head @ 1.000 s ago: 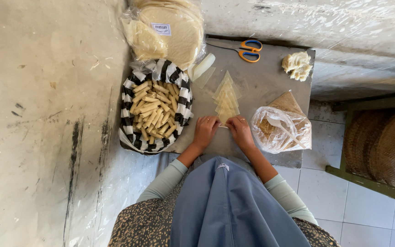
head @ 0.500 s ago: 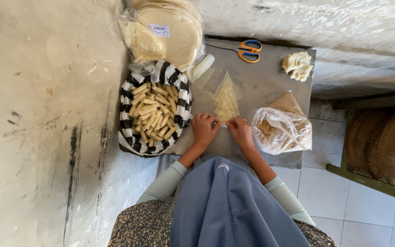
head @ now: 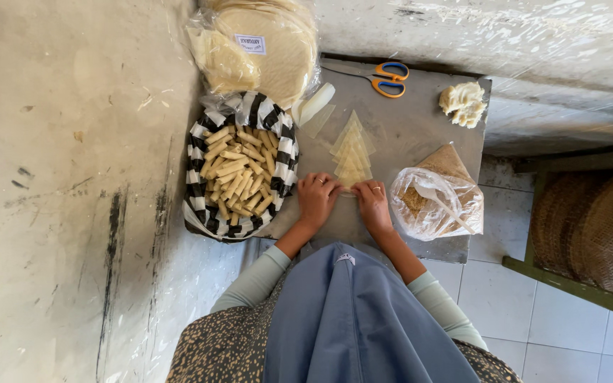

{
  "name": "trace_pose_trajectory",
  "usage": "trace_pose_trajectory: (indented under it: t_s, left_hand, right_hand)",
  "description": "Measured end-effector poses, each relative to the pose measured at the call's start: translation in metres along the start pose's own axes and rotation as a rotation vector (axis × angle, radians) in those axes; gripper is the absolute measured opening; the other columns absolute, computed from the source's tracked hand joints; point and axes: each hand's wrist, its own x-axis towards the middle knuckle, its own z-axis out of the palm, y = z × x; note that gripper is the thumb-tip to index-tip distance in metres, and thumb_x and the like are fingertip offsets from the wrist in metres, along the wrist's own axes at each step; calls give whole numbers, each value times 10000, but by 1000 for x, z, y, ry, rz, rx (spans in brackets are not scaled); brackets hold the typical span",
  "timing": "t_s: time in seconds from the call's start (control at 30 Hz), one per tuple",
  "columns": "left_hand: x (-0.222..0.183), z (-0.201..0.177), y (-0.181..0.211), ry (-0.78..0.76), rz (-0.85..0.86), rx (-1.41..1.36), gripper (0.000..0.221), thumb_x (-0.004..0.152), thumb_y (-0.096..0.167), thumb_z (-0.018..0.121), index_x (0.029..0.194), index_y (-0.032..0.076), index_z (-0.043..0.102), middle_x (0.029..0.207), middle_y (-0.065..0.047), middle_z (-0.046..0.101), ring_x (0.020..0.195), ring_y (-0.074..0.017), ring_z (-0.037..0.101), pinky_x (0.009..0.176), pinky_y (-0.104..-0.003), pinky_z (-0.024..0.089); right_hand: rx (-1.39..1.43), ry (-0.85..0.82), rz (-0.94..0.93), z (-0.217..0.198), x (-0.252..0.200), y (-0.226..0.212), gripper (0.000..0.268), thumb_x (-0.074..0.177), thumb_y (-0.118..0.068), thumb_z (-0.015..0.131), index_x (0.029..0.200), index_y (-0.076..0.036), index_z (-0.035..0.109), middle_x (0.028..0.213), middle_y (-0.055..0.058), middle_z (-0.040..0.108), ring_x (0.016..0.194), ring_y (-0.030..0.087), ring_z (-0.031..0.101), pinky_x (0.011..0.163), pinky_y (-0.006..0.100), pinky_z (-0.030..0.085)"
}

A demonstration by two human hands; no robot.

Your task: The person takes triangular sheets, places small pieces of food on them, and folds the sheets to form small snacks.

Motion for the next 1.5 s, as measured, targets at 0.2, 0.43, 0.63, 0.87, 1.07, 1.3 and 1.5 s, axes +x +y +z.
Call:
trace_pose_trajectory:
  t_s: [0.2,0.43,0.63,0.87,1.07,1.3,1.5]
  left_hand:
    - [6,15,2,-10,-127,9,154,880,299,748,928,156,718,949,28,667,965,-232,584,852,-416,402]
    - [9,1,2,6,126,30,70,953,227,721,994,170,714,933,43,696,937,-185,612,860,-389,400]
    - [13,1,10,-14,-44,11,93,859,230,717,934,175,720,1018,4,673,1001,-248,575,851,-436,395]
    - [47,50,5,41,-108,105,274,921,166,648,1191,148,604,1215,-76,618,1142,-291,561,947,-463,432]
    - [82,57,1,96,-136,6,287,957,200,667,1231,140,606,1224,-68,625,1125,-310,567,942,-474,424]
    - [35,30,3,2,-134,-80,554,823,209,775,1319,117,544,1273,-117,588,1169,-350,531,989,-479,415]
    - [22,18,0,-155,-169,-67,725,748,196,865,1370,114,502,1293,-119,554,1190,-359,512,972,-485,408]
  right_hand:
    - [-14,-56,75,3,6,6,156,983,-43,662,1128,-6,616,1087,152,646,1044,377,584,910,470,495]
    - [-202,-157,-55,-14,-1,-10,291,887,-8,586,1171,-43,633,1155,139,639,1105,355,581,966,453,494]
    - [-461,-290,-43,-15,-4,-17,508,856,-62,571,1363,-36,582,1499,124,485,1207,317,521,975,443,463]
    - [-743,-270,-92,14,22,4,645,909,-103,550,1528,26,423,1680,165,259,1390,337,421,1030,463,435]
    - [-629,-194,-66,7,53,9,685,845,-29,557,1523,-49,461,1655,168,285,1462,376,339,1095,547,343]
    - [-248,-130,-36,-13,40,0,294,801,-11,648,1057,-149,691,1327,87,585,1298,307,497,1067,527,344]
    - [-198,-83,-66,-12,46,5,193,871,-48,684,1034,-151,684,1108,8,681,1146,256,595,1003,460,382]
